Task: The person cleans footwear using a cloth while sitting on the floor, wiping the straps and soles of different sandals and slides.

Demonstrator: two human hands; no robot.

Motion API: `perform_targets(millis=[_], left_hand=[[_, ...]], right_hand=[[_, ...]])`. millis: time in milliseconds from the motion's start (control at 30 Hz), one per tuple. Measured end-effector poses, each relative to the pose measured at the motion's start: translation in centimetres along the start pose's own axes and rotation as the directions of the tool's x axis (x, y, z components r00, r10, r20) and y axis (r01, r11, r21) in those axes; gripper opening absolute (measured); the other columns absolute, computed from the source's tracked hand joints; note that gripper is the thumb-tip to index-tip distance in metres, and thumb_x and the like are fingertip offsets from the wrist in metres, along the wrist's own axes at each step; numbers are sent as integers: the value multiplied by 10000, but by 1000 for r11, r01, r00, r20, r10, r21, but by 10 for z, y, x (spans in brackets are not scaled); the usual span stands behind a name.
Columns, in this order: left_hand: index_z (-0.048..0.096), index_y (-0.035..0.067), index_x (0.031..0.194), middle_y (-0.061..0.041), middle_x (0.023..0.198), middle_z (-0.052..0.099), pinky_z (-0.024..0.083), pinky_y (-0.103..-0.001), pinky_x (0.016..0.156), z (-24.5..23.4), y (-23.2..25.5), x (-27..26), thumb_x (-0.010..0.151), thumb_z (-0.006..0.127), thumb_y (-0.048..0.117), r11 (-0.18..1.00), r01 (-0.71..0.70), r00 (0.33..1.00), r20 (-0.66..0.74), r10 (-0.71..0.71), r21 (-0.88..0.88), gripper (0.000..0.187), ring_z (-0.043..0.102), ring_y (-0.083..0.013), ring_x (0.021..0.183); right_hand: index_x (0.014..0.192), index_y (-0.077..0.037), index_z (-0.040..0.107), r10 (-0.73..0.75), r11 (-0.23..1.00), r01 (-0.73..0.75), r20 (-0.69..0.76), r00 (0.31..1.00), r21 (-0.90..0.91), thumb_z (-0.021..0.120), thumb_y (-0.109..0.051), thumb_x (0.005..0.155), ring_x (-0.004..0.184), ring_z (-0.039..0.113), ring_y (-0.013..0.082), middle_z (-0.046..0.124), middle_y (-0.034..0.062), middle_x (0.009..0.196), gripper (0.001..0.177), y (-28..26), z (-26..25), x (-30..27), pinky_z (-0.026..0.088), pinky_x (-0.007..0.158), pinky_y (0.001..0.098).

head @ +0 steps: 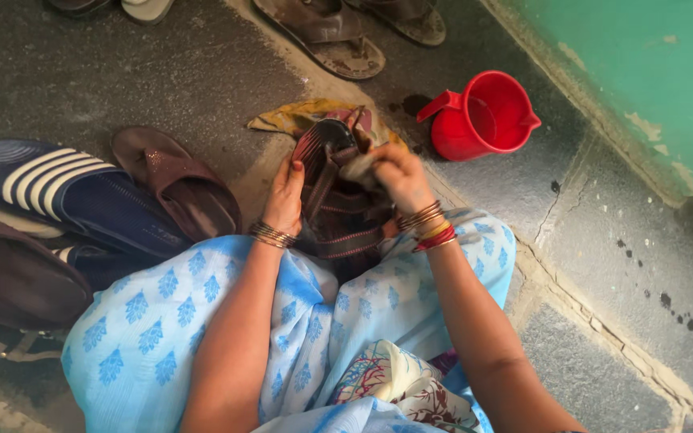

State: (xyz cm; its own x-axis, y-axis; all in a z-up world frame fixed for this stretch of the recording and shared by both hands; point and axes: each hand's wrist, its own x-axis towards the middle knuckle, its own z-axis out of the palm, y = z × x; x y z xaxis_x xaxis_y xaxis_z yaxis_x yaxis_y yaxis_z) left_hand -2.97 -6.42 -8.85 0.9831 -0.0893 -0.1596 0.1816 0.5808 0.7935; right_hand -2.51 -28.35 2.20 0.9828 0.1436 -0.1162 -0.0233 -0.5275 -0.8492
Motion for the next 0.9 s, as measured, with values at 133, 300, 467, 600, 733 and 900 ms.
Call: perform_targets(millis=[133,300,467,600,733,900], left_hand=[[516,25,1469,-99,1451,581,403,-339,1135,-4,-1,-1,1041,568,456,997,-25,999,34,27,-77,609,520,-205,1333],[495,25,1481,-103,1472,570,388,-326,1145,-4,-9,4,1041,564,459,997,28,999,25,-27,-73,622,508,-202,1352],[533,16,1445,-95,1376,594,419,-327,1093,-10,-12,1,1066,564,454,999,-32,999,6,32,-24,580,520,-191,1253],[559,31,1400,-61,1341,622,415,-303,1088,-10,-20,7,1067,550,426,996,-86,995,48,87,-22,517,541,-164,1220],[592,21,1348,-69,1291,642,438,-307,1059,-17,-27,10,1080,525,427,993,-61,993,-98,71,105,492,559,-167,1188],[569,54,1403,-66,1366,626,428,-326,1087,-23,-40,9,1059,538,446,998,61,992,-107,-64,-36,523,554,-184,1262]], right_hand=[[1149,-9,646,-85,900,199,-291,953,388,587,-78,1007,976,608,110,657,1,1039,169,-21,-26,21,509,887,275],[1126,-94,714,-512,787,502,76,856,-358,701,-113,923,999,647,264,679,92,1060,204,-91,-37,55,538,893,346],[1057,-161,767,-530,370,673,450,719,-640,707,-62,839,1062,550,369,594,145,1138,246,-85,-3,58,525,888,419],[1134,-126,724,-567,602,539,160,808,-589,710,-29,896,1085,581,359,619,141,1200,258,-37,-8,29,516,935,434],[1163,-72,656,-262,899,230,-36,965,-372,744,-96,929,1035,681,360,674,153,1115,251,-1,-21,12,552,887,402],[1186,-58,648,-353,915,323,-91,931,-241,744,-142,974,1014,733,262,685,138,1114,247,-6,-13,-5,591,891,337]])
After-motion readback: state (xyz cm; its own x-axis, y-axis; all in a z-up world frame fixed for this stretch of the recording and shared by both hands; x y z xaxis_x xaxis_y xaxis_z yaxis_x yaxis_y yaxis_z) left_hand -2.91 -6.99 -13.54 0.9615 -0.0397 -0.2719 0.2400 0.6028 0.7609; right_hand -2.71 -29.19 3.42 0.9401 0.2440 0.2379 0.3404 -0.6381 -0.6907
